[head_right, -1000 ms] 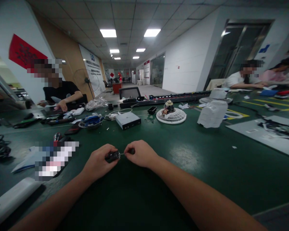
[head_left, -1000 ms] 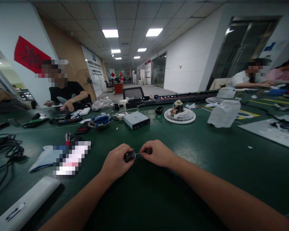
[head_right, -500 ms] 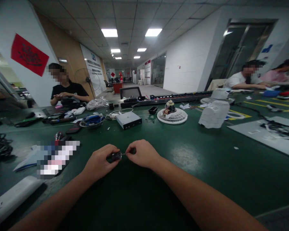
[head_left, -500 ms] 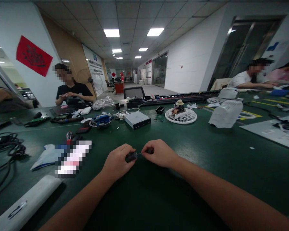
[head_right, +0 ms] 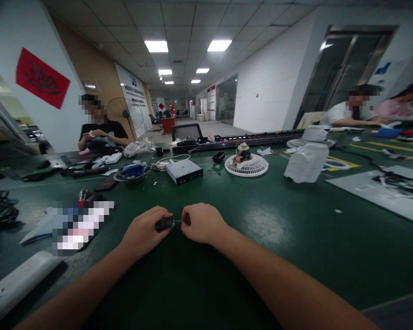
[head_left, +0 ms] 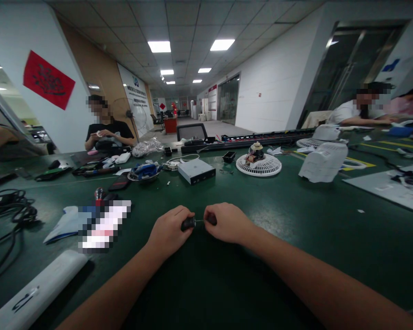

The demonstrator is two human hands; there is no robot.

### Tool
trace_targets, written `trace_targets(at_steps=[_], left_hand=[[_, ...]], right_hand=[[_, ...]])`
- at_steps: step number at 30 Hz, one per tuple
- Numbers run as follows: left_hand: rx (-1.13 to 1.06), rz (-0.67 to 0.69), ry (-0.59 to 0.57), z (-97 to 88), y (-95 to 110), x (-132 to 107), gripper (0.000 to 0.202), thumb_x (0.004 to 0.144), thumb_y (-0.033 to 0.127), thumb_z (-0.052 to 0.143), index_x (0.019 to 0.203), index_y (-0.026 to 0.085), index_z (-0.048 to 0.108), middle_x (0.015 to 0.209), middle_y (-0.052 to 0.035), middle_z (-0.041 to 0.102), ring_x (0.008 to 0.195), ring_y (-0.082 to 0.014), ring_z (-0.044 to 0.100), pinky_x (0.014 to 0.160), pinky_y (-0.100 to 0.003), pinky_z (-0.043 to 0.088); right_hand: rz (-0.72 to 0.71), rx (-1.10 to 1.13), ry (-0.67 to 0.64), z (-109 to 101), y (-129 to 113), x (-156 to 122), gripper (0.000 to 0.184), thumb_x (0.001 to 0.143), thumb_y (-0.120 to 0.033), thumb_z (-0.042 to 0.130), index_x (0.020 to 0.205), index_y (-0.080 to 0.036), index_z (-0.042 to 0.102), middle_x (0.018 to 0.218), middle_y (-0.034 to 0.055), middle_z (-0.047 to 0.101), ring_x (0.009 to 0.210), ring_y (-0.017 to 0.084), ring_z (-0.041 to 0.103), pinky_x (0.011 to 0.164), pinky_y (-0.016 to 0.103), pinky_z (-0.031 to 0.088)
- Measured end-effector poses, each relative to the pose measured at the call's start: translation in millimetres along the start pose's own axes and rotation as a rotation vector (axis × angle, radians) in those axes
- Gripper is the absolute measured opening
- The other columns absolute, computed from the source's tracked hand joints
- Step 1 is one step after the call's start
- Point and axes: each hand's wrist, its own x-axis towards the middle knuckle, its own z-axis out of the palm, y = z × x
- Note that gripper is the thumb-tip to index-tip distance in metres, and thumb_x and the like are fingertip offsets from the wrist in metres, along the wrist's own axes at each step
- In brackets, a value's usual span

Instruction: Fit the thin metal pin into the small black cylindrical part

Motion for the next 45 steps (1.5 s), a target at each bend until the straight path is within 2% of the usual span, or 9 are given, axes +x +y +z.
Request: trace_targets(at_steps=[3, 6, 10, 17, 22, 28, 36, 39, 45], left_hand=[[0.005, -0.065, 0.02, -0.5, -1.0, 0.7, 0.022, 0.076, 0.015, 0.066, 0.096, 0.022, 0.062, 0.095, -0.0002, 0.064, 0.087, -0.0187, 0.062, 0.075, -0.03, 0.049], [-0.004, -0.118, 0.038, -0.1, -4.3, 1.4, 0.021, 0.076, 0.016, 0.066, 0.096, 0.022, 0.062, 0.095, -0.0009, 0.065, 0.088, -0.0195, 0.062, 0.075, -0.031, 0.049], [-0.014, -0.167, 0.048, 0.7, -7.5, 1.6, 0.021, 0.076, 0.02, 0.067, 0.096, 0.022, 0.064, 0.096, -0.0015, 0.066, 0.087, -0.0199, 0.063, 0.076, -0.032, 0.049], [-0.04, -0.125, 0.063, 0.7, -4.9, 0.5, 0.022, 0.076, 0.02, 0.066, 0.097, 0.021, 0.064, 0.093, -0.0023, 0.066, 0.084, -0.0192, 0.063, 0.072, -0.03, 0.049], [-0.091, -0.014, 0.079, 0.8, -1.8, -0.7, 0.027, 0.078, 0.019, 0.067, 0.105, 0.021, 0.063, 0.098, -0.0033, 0.067, 0.089, -0.0191, 0.064, 0.078, -0.031, 0.05], [-0.096, 0.016, 0.069, 1.7, -1.9, -0.5, 0.036, 0.081, 0.025, 0.07, 0.115, 0.024, 0.062, 0.108, -0.0042, 0.069, 0.097, -0.0216, 0.064, 0.085, -0.037, 0.052], [-0.12, 0.047, 0.125, 2.1, -2.7, 0.2, 0.041, 0.078, 0.024, 0.074, 0.117, 0.023, 0.06, 0.108, -0.004, 0.07, 0.097, -0.0209, 0.065, 0.086, -0.037, 0.053], [-0.137, 0.075, 0.134, 2.5, -2.8, -0.9, 0.038, 0.078, 0.025, 0.075, 0.114, 0.022, 0.062, 0.106, -0.0044, 0.07, 0.096, -0.0208, 0.066, 0.085, -0.037, 0.054], [-0.13, 0.125, 0.122, 2.7, -1.9, -3.1, 0.033, 0.077, 0.026, 0.075, 0.107, 0.02, 0.065, 0.1, -0.0063, 0.071, 0.091, -0.0218, 0.066, 0.081, -0.038, 0.055]], right_hand=[[0.066, -0.019, 0.03, -4.7, 2.4, -0.1, 0.018, 0.079, -0.038, 0.058, 0.08, -0.023, 0.069, 0.075, 0.0026, 0.069, 0.066, 0.018, 0.06, 0.054, 0.027, 0.035], [0.08, 0.08, -0.113, -8.4, 8.3, 1.1, 0.031, 0.074, -0.052, 0.065, 0.082, -0.022, 0.069, 0.076, 0.0028, 0.07, 0.068, 0.018, 0.062, 0.053, 0.027, 0.037], [-0.001, 0.247, -0.292, -5.9, 13.7, 2.5, 0.024, 0.068, -0.04, 0.073, 0.084, -0.022, 0.07, 0.079, 0.0, 0.071, 0.07, 0.016, 0.064, 0.057, 0.024, 0.043], [-0.051, 0.369, 0.001, -3.3, 7.5, 1.0, 0.013, 0.072, -0.022, 0.065, 0.084, -0.018, 0.062, 0.075, -0.0003, 0.066, 0.063, 0.011, 0.058, 0.054, 0.021, 0.041], [-0.111, 0.479, 0.046, -1.6, 4.2, 0.4, 0.013, 0.076, -0.02, 0.062, 0.088, -0.018, 0.065, 0.076, 0.0004, 0.066, 0.063, 0.011, 0.058, 0.055, 0.022, 0.043], [-0.111, 0.622, 0.177, 3.4, 4.6, 3.2, 0.021, 0.078, -0.022, 0.066, 0.099, -0.019, 0.068, 0.086, 0.0026, 0.072, 0.078, 0.015, 0.065, 0.071, 0.028, 0.05], [-0.249, 0.5, 0.283, -0.4, 4.8, 2.6, 0.013, 0.083, -0.018, 0.064, 0.089, -0.022, 0.075, 0.089, 0.0024, 0.069, 0.081, 0.014, 0.063, 0.073, 0.026, 0.048], [-0.278, 0.432, 0.25, -0.2, 4.0, 2.0, 0.016, 0.085, -0.017, 0.062, 0.092, -0.023, 0.075, 0.087, 0.0021, 0.068, 0.079, 0.014, 0.063, 0.072, 0.026, 0.047], [-0.22, 0.4, 0.221, 0.4, 3.9, 1.0, 0.007, 0.078, -0.016, 0.067, 0.083, -0.018, 0.071, 0.081, 0.0015, 0.067, 0.073, 0.013, 0.06, 0.066, 0.025, 0.045]])
